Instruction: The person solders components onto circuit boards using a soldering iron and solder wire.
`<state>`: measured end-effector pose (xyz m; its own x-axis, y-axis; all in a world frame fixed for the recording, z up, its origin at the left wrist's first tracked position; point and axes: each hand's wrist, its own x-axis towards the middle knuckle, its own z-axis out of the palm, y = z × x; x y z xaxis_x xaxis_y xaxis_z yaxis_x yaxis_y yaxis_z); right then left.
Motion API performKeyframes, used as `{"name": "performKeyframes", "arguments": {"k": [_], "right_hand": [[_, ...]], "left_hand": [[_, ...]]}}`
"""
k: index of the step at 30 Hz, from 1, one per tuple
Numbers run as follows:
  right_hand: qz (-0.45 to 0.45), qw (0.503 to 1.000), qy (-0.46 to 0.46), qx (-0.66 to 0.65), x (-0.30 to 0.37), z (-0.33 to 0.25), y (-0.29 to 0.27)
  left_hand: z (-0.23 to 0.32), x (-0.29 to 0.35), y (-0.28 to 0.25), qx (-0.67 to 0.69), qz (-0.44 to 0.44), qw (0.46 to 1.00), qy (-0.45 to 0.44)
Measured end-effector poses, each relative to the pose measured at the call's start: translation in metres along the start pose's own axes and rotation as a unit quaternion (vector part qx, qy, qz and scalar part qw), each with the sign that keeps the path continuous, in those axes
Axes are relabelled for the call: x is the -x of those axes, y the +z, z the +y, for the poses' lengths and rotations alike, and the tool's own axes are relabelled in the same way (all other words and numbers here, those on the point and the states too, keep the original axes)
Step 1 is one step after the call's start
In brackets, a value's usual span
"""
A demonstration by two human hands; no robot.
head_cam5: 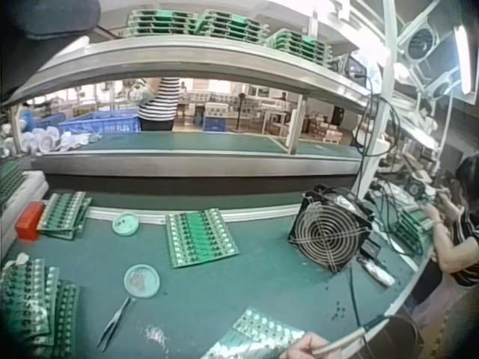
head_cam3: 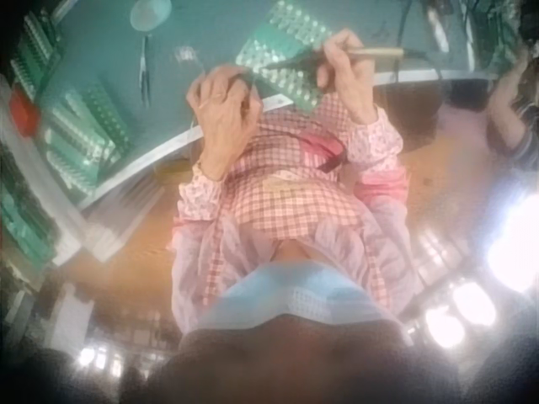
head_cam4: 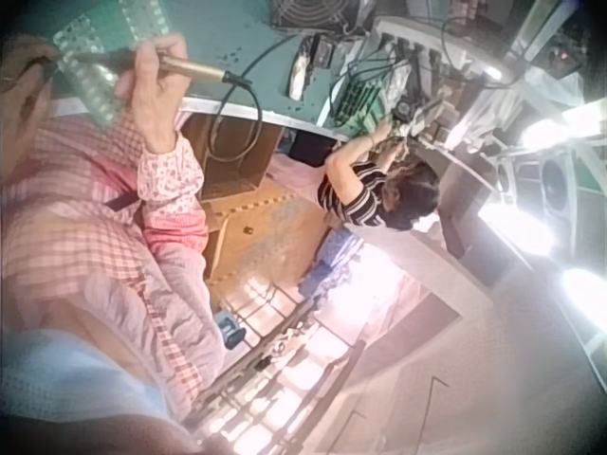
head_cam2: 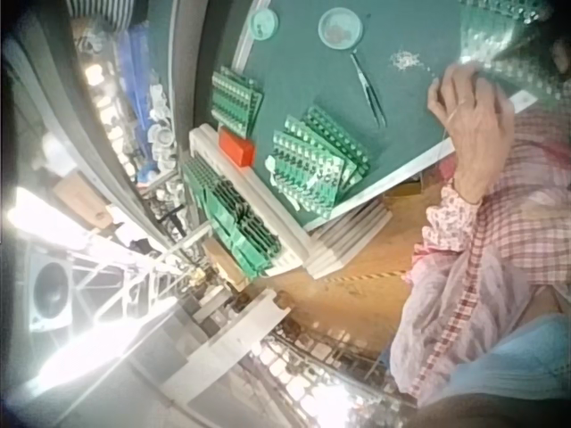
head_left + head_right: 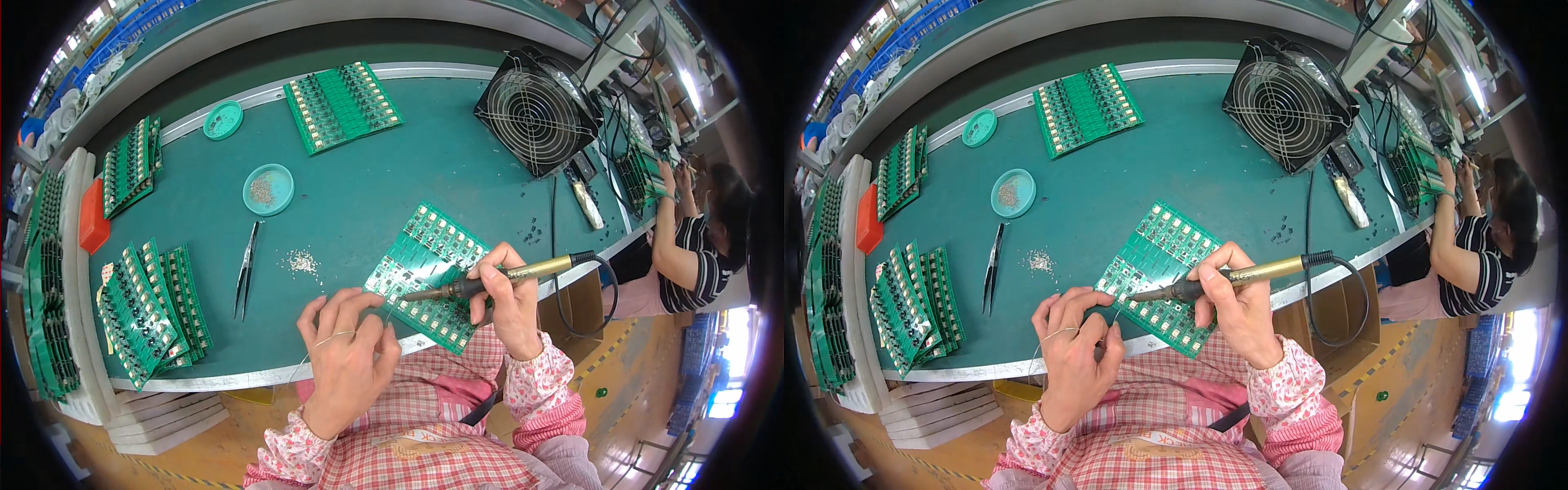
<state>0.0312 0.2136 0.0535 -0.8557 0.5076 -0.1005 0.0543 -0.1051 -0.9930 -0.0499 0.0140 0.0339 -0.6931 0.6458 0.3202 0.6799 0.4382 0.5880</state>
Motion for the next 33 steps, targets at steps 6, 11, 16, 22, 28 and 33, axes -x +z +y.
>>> {"name": "performKeyframes", "arguments": {"k": [6, 11, 16, 22, 28, 33], "right_hand": [[-0.017, 0.999, -0.033, 0.025, 0.003, -0.001, 0.0], [-0.013, 0.998, -0.044, 0.048, 0.007, -0.003, 0.003], [0.026, 0.994, -0.085, 0.056, 0.016, -0.003, 0.003], [0.102, 0.985, -0.116, 0.076, 0.046, 0.0, 0.004], [0.086, 0.961, -0.2, 0.172, 0.066, 0.009, 0.013], [0.046, 0.908, -0.32, 0.264, 0.063, 0.011, 0.016]], "left_hand": [[0.0, 0.0, 0.002, -0.004, 0.013, 1.0, 0.009], [-0.001, 0.001, 0.0, 0.001, 0.011, 1.0, 0.011], [-0.005, 0.005, -0.001, 0.022, 0.014, 1.0, 0.013], [-0.006, 0.007, -0.003, 0.037, 0.009, 0.999, 0.03], [-0.004, 0.007, -0.002, 0.036, -0.004, 0.998, 0.044], [-0.003, 0.006, -0.001, 0.027, -0.007, 0.999, 0.041]]}}
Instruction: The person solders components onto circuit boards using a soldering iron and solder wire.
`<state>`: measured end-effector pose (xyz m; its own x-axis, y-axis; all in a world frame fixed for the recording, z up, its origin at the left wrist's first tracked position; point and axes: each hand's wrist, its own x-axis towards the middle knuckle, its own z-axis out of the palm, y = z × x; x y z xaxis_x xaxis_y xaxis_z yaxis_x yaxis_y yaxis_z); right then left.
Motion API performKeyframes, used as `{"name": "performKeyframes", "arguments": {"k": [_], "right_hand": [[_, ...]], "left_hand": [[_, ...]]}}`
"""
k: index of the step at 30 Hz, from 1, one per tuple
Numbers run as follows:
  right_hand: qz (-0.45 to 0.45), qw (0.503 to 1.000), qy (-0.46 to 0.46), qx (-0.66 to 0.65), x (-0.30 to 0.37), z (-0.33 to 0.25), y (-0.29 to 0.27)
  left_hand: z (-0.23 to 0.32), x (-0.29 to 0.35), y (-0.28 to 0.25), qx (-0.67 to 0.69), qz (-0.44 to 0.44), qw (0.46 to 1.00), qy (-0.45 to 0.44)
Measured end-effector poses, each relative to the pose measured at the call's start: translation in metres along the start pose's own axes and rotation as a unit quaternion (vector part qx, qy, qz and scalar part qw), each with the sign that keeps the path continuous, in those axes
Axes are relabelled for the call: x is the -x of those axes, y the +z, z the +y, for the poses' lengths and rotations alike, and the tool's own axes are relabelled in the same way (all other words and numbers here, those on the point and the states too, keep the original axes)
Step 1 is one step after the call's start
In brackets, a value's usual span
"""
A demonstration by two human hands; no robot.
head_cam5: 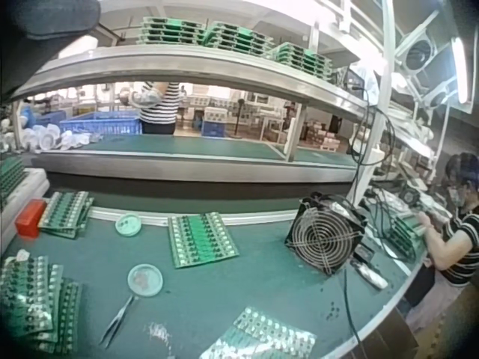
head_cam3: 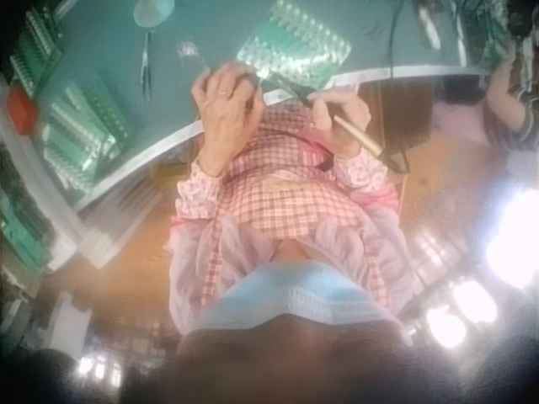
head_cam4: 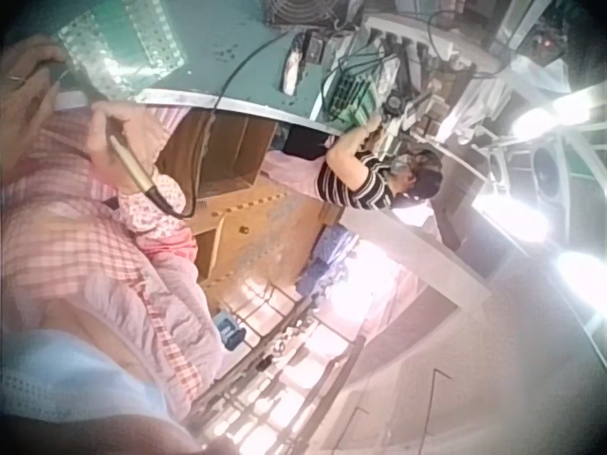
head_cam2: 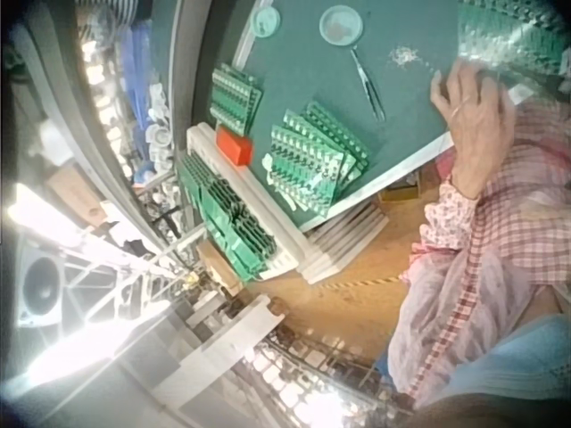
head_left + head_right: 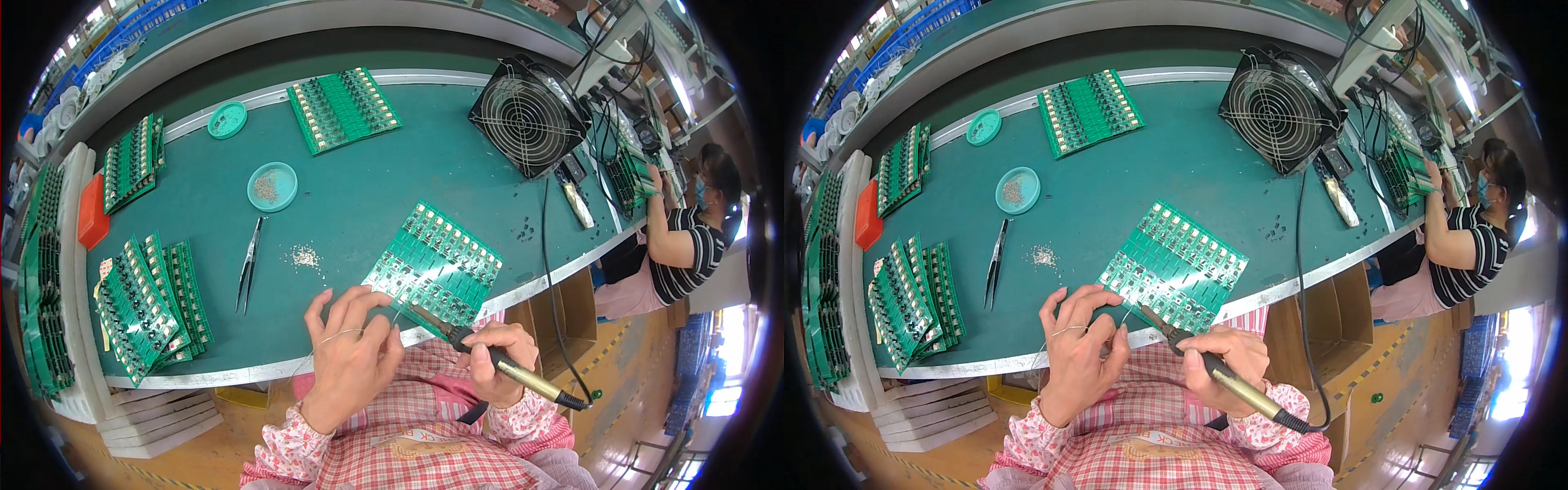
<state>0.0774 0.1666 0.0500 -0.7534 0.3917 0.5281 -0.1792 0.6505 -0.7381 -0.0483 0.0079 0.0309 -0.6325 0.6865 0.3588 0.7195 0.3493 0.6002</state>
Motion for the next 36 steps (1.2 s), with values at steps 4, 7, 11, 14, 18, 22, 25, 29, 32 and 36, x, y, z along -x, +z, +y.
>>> {"name": "performKeyframes", "arguments": {"k": [4, 7, 11, 14, 18, 22, 25, 29, 32, 36], "right_hand": [[-0.023, 0.999, -0.029, 0.015, 0.001, 0.0, -0.001], [-0.038, 0.997, -0.058, 0.034, 0.0, 0.001, -0.002], [-0.048, 0.997, -0.057, 0.033, -0.002, 0.0, -0.001], [-0.04, 0.993, -0.097, 0.061, -0.006, 0.0, 0.004], [-0.052, 0.99, -0.112, 0.062, -0.006, 0.002, 0.006], [-0.088, 0.984, -0.132, 0.08, -0.01, -0.003, 0.002], [-0.119, 0.965, -0.177, 0.153, -0.005, -0.005, 0.004], [-0.145, 0.941, -0.237, 0.194, -0.002, -0.009, 0.007], [-0.149, 0.942, -0.234, 0.191, -0.003, -0.011, 0.006], [-0.147, 0.963, -0.186, 0.127, -0.01, -0.011, -0.004]], "left_hand": [[0.0, 0.001, 0.0, 0.004, 0.0, 1.0, 0.003], [-0.001, 0.001, -0.001, 0.004, 0.001, 1.0, 0.006], [0.0, 0.0, 0.001, 0.001, 0.0, 1.0, 0.004], [0.002, -0.001, 0.001, -0.008, 0.002, 1.0, 0.001], [0.002, -0.002, 0.001, -0.01, 0.001, 1.0, 0.0], [0.002, -0.002, 0.002, -0.01, -0.001, 1.0, 0.0], [0.001, -0.001, 0.002, -0.012, -0.002, 1.0, -0.001], [0.0, 0.0, 0.001, -0.016, -0.012, 1.0, 0.005], [0.001, -0.001, 0.0, -0.014, -0.009, 1.0, 0.008], [0.0, -0.001, 0.001, -0.003, 0.002, 1.0, 0.004]]}}
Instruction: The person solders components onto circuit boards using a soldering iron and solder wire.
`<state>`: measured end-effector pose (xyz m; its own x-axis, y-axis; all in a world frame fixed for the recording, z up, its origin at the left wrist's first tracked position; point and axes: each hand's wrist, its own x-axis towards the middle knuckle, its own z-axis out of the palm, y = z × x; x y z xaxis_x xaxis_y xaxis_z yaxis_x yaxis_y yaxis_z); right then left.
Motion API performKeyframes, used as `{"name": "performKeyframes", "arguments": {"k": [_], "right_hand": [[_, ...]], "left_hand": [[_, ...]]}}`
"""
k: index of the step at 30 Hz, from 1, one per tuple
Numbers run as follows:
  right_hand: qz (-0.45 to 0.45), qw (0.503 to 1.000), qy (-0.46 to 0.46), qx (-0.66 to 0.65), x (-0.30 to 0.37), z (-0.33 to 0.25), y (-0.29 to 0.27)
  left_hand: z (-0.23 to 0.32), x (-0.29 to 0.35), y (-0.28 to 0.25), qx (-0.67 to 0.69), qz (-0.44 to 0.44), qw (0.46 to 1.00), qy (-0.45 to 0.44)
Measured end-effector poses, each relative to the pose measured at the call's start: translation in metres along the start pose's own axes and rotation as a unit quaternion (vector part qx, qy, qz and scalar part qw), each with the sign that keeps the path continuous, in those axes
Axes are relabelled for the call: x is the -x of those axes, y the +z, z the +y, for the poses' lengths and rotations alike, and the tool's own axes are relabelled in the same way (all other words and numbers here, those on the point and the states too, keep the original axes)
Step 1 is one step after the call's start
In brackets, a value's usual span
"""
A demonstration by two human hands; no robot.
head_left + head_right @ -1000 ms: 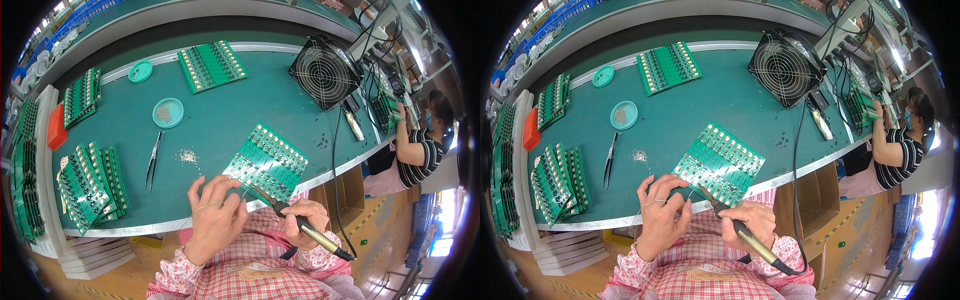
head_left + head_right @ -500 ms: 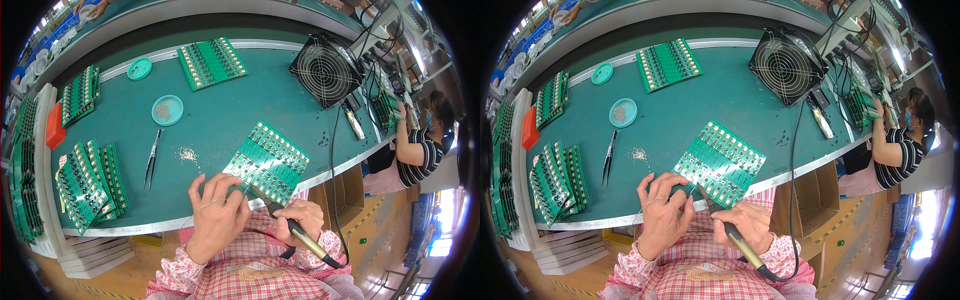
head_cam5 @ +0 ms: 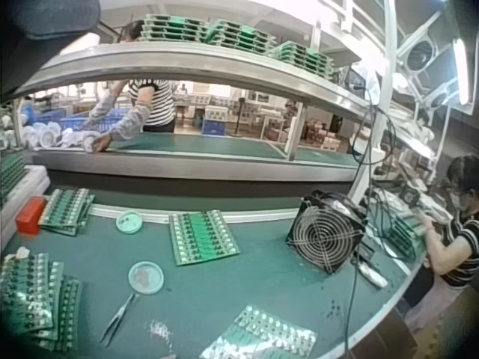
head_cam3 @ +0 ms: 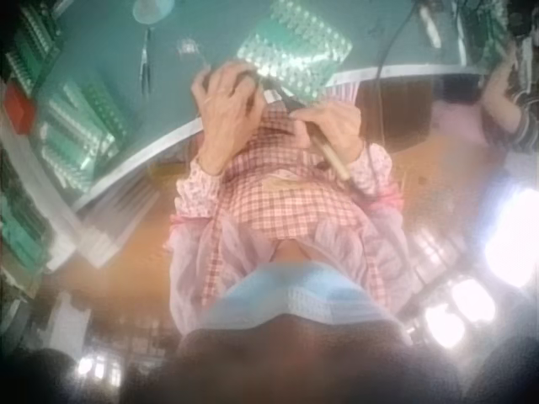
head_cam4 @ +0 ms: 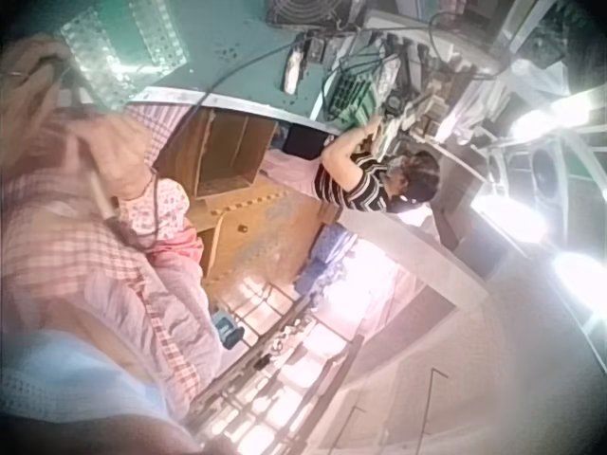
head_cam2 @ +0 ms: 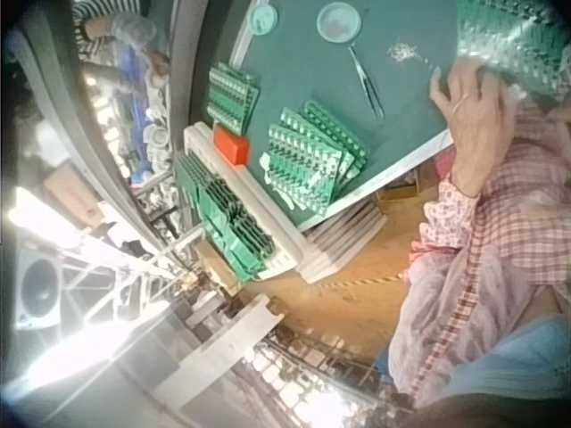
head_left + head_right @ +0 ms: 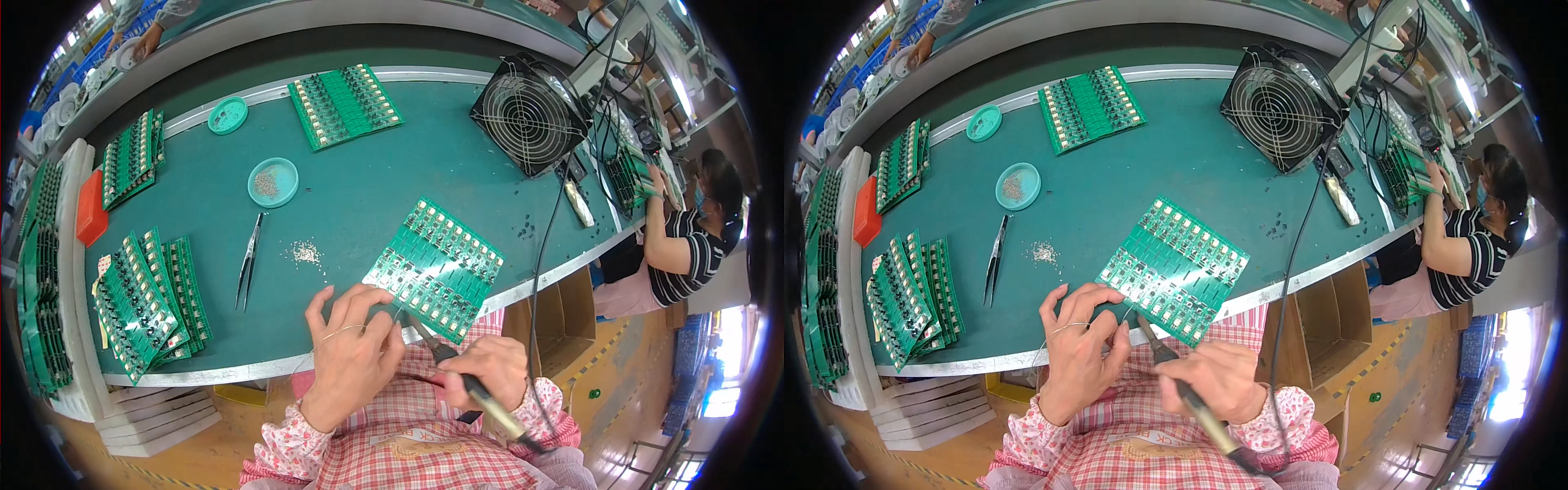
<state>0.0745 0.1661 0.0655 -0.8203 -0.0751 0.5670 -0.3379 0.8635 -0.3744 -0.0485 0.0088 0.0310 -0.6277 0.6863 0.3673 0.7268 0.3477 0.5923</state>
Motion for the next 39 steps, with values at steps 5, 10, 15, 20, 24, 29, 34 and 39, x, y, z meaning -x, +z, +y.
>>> {"name": "performKeyframes", "arguments": {"k": [5, 10, 15, 20, 24, 29, 34, 39], "right_hand": [[0.109, 0.961, 0.211, -0.14, 0.006, 0.005, -0.005], [0.154, 0.859, 0.385, -0.3, -0.011, 0.011, -0.009], [0.156, 0.841, 0.396, -0.333, -0.014, 0.023, -0.004], [0.15, 0.828, 0.413, -0.348, -0.014, 0.028, 0.0], [0.145, 0.828, 0.407, -0.359, -0.014, 0.032, 0.001], [0.136, 0.823, 0.41, -0.369, -0.013, 0.036, 0.0], [0.132, 0.834, 0.399, -0.357, -0.014, 0.034, -0.001], [0.157, 0.843, 0.393, -0.331, -0.01, 0.027, -0.004]], "left_hand": [[0.001, -0.001, -0.001, 0.009, -0.004, 1.0, -0.011], [0.005, -0.004, -0.001, 0.009, -0.009, 1.0, -0.02], [0.006, -0.004, 0.0, 0.002, -0.004, 1.0, -0.025], [0.007, -0.005, 0.001, 0.003, -0.008, 1.0, -0.03], [0.007, -0.006, 0.002, -0.005, -0.004, 1.0, -0.029], [0.008, -0.008, 0.004, -0.018, -0.001, 0.999, -0.027], [0.008, -0.009, 0.005, -0.019, 0.003, 0.999, -0.026], [0.004, -0.005, 0.004, -0.006, 0.006, 1.0, -0.023]]}}
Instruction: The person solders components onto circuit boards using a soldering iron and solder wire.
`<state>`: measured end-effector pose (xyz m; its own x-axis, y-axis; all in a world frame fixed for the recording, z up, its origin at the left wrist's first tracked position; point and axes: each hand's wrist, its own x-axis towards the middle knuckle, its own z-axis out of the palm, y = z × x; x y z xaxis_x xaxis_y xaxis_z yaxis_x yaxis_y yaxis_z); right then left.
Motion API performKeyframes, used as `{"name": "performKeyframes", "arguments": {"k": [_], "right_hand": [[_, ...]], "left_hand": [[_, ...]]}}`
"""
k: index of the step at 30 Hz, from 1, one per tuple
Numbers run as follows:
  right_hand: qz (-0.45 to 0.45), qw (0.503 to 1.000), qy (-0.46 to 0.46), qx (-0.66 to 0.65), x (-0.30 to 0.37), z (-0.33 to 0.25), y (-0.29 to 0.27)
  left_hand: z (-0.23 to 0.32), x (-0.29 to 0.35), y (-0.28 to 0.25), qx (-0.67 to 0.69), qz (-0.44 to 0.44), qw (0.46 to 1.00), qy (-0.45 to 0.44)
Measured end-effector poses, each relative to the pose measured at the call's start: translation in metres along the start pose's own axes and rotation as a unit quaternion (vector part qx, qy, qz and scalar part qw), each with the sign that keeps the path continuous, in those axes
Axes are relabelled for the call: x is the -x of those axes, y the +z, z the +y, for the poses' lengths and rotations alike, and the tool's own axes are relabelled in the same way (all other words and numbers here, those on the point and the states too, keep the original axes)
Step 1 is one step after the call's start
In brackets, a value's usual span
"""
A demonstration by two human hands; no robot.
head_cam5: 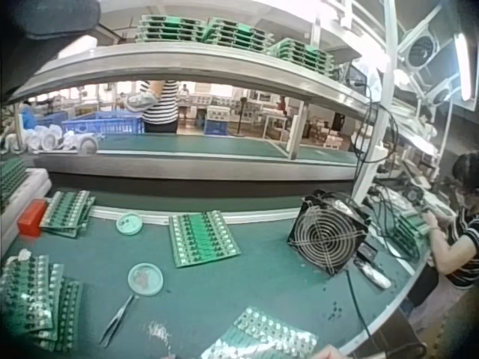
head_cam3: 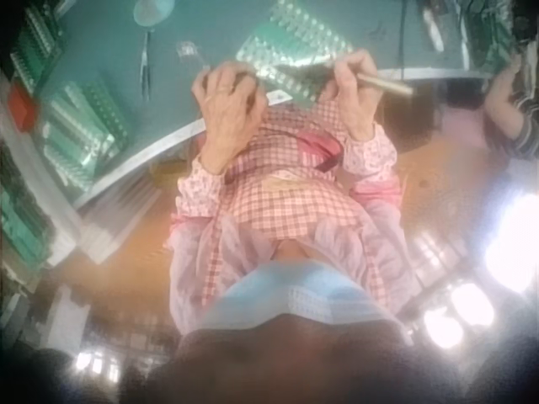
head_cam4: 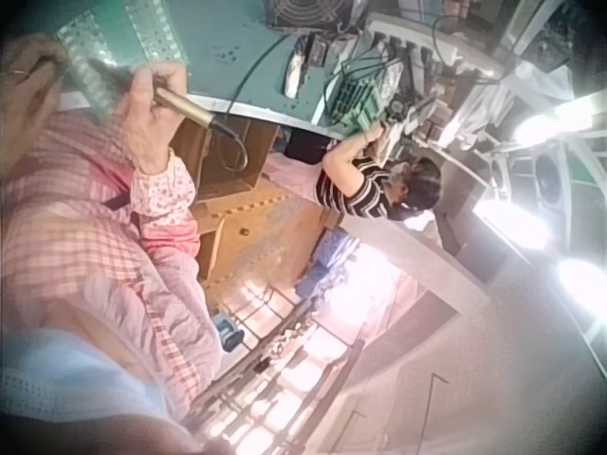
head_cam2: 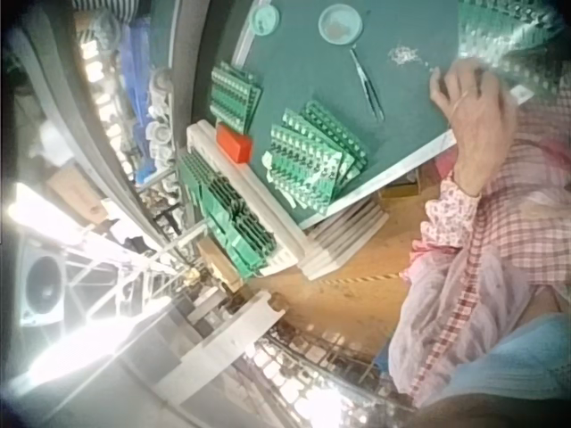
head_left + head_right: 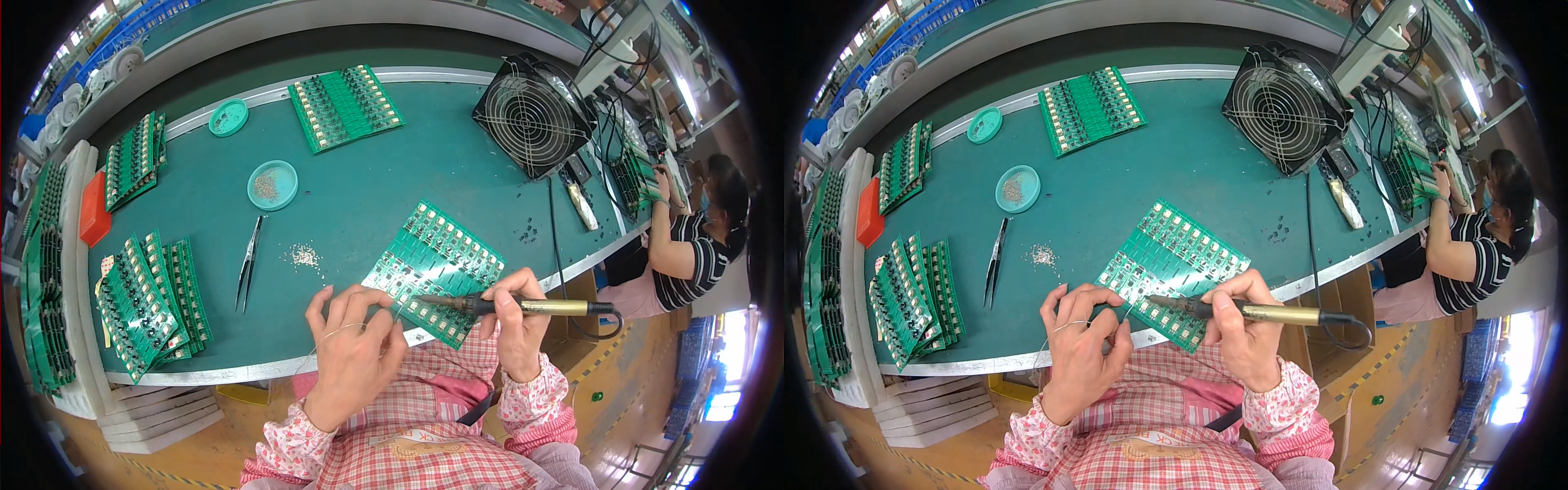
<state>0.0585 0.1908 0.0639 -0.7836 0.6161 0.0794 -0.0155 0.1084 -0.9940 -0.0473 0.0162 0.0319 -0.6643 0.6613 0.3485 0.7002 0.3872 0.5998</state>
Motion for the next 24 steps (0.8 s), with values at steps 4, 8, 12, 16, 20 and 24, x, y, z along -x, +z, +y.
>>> {"name": "performKeyframes", "arguments": {"k": [4, 8, 12, 16, 20, 24], "right_hand": [[0.04, 0.999, -0.016, 0.01, 0.013, -0.003, -0.004], [0.044, 0.997, -0.05, 0.043, 0.03, 0.0, -0.004], [0.04, 0.985, -0.137, 0.092, 0.043, 0.008, -0.002], [0.007, 0.961, -0.224, 0.161, 0.043, 0.017, -0.003], [0.006, 0.95, -0.256, 0.179, 0.042, 0.017, 0.002], [-0.041, 0.941, -0.266, 0.204, 0.036, 0.012, 0.001]], "left_hand": [[-0.001, 0.002, -0.001, 0.019, 0.002, 1.0, 0.015], [0.005, 0.004, 0.0, 0.023, -0.002, 0.999, 0.028], [0.008, 0.005, 0.004, 0.024, -0.006, 0.999, 0.029], [0.007, 0.004, 0.004, 0.015, -0.009, 0.999, 0.027], [0.006, 0.004, 0.007, 0.01, -0.003, 1.0, 0.029], [0.008, 0.004, 0.007, 0.009, -0.003, 1.0, 0.027]]}}
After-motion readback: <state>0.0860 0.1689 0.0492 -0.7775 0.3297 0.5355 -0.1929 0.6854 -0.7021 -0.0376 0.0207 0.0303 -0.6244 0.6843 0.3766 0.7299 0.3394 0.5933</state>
